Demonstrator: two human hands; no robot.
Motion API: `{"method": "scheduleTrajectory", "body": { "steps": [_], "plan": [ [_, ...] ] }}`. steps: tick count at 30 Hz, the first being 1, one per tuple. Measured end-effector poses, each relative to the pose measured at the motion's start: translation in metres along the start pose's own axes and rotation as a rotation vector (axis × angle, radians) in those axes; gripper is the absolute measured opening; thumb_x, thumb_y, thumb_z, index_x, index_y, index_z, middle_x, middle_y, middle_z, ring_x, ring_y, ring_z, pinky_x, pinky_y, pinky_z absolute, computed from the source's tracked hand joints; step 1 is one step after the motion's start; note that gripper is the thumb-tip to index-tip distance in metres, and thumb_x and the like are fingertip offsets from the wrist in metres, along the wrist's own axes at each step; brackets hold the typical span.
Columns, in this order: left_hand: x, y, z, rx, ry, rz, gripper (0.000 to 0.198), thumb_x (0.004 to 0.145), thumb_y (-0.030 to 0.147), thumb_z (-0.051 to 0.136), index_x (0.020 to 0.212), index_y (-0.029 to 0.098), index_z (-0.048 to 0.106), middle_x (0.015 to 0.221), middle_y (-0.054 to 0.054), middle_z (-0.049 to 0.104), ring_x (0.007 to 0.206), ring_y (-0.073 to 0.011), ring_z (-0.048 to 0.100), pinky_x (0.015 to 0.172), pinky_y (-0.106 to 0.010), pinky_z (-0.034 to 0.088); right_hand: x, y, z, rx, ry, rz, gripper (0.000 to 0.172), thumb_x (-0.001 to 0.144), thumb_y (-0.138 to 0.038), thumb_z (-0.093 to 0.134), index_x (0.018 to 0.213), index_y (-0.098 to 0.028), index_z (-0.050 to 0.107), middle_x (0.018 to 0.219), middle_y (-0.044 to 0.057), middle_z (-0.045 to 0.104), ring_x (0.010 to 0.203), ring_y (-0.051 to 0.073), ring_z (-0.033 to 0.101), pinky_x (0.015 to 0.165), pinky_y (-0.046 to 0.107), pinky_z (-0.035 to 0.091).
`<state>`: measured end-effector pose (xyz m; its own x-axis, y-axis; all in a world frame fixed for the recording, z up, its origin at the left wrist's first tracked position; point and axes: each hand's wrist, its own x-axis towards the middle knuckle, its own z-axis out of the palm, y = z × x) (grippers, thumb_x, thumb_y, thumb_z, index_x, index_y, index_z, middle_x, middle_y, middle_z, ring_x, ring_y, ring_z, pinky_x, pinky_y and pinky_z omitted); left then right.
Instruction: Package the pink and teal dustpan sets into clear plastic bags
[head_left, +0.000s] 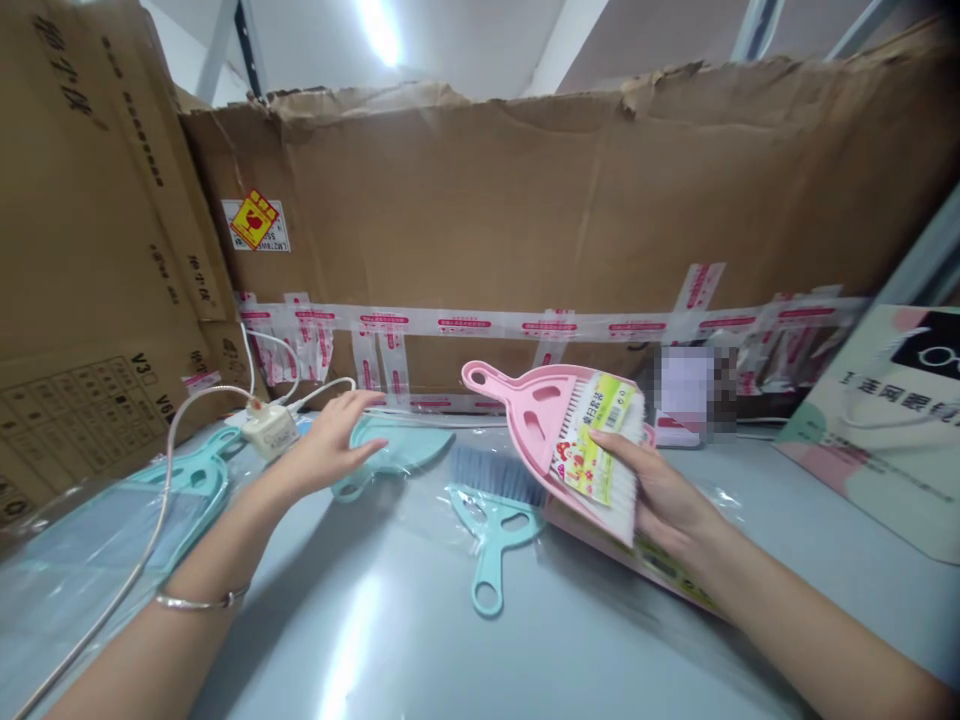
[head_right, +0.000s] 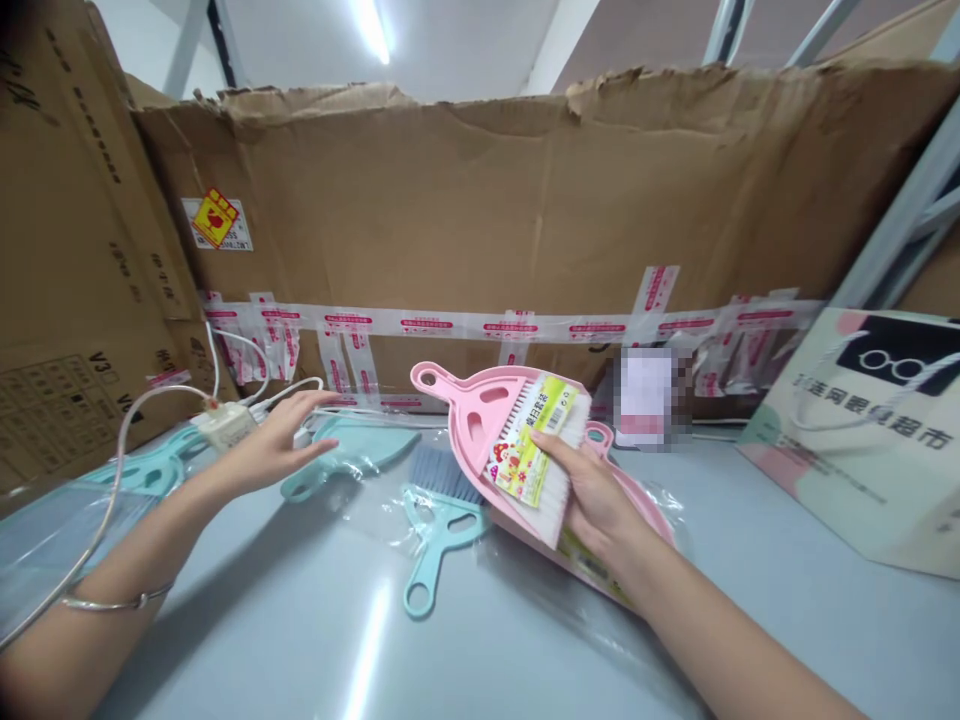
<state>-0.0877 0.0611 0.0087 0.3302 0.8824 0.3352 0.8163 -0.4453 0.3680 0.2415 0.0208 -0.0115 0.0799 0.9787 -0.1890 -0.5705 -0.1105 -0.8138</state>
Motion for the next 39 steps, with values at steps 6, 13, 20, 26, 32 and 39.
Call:
{"method": "scheduleTrajectory", "body": {
  "steps": [6,13,20,26,32,39],
  "plan": [
    [-0.002,0.002,0.018,0.305,-0.319,0.178,0.047,0.075,0.030,0.059,0.121,0.029,0.052,0.145,-0.008,0.034,0.130,-0.0290,0.033,0.102,-0.045,0.029,-0.008,0.006,0.006,0.016,0.006,0.077,0.041,0.076,-0.008,0.060,0.116,-0.014,0.054,0.092,0.010,0.072,0.076,0.024,0.070,0.074,0.039,0.059],
    [0.009,0.001,0.030,0.389,-0.032,0.196,0.022,0.083,0.019,0.042,0.083,0.018,0.064,0.091,-0.010,0.067,0.086,-0.0220,0.060,0.076,-0.033,0.043,-0.019,0.009,0.009,0.065,-0.120,0.328,0.027,0.076,-0.012,0.059,0.103,-0.008,0.059,0.076,0.011,0.073,0.065,0.021,0.070,0.067,0.032,0.058],
    [-0.004,0.032,0.026,0.208,0.208,0.080,0.008,0.077,0.019,0.047,0.071,0.019,0.052,0.073,-0.003,0.060,0.066,-0.0155,0.054,0.058,-0.025,0.037,-0.041,0.030,0.022,-0.066,-0.204,0.364,0.026,0.067,-0.014,0.071,0.090,-0.011,0.059,0.076,0.012,0.073,0.063,0.022,0.070,0.062,0.033,0.058],
    [-0.001,0.038,0.020,0.156,0.360,-0.034,0.018,0.083,0.026,0.042,0.070,0.019,0.052,0.067,-0.002,0.059,0.064,-0.0153,0.054,0.061,-0.026,0.038,-0.039,0.032,0.025,-0.092,-0.052,0.174,0.035,0.070,-0.015,0.069,0.104,-0.013,0.058,0.089,0.012,0.072,0.076,0.024,0.070,0.069,0.037,0.059],
    [-0.013,0.069,0.036,0.231,0.343,0.155,0.023,0.087,0.024,0.038,0.070,0.019,0.052,0.066,-0.002,0.058,0.059,-0.0132,0.053,0.056,-0.025,0.037,-0.032,0.038,0.020,-0.033,0.024,0.065,0.046,0.070,-0.014,0.070,0.113,-0.016,0.056,0.094,0.008,0.072,0.082,0.023,0.069,0.077,0.037,0.057],
    [-0.018,0.090,0.055,0.406,0.389,0.359,0.025,0.088,0.019,0.037,0.068,0.018,0.052,0.060,-0.003,0.056,0.052,-0.0126,0.049,0.048,-0.025,0.034,-0.040,0.054,0.025,0.007,-0.063,0.227,0.032,0.066,-0.013,0.072,0.097,-0.010,0.063,0.087,0.010,0.073,0.084,0.024,0.068,0.083,0.038,0.054]
  ]
}}
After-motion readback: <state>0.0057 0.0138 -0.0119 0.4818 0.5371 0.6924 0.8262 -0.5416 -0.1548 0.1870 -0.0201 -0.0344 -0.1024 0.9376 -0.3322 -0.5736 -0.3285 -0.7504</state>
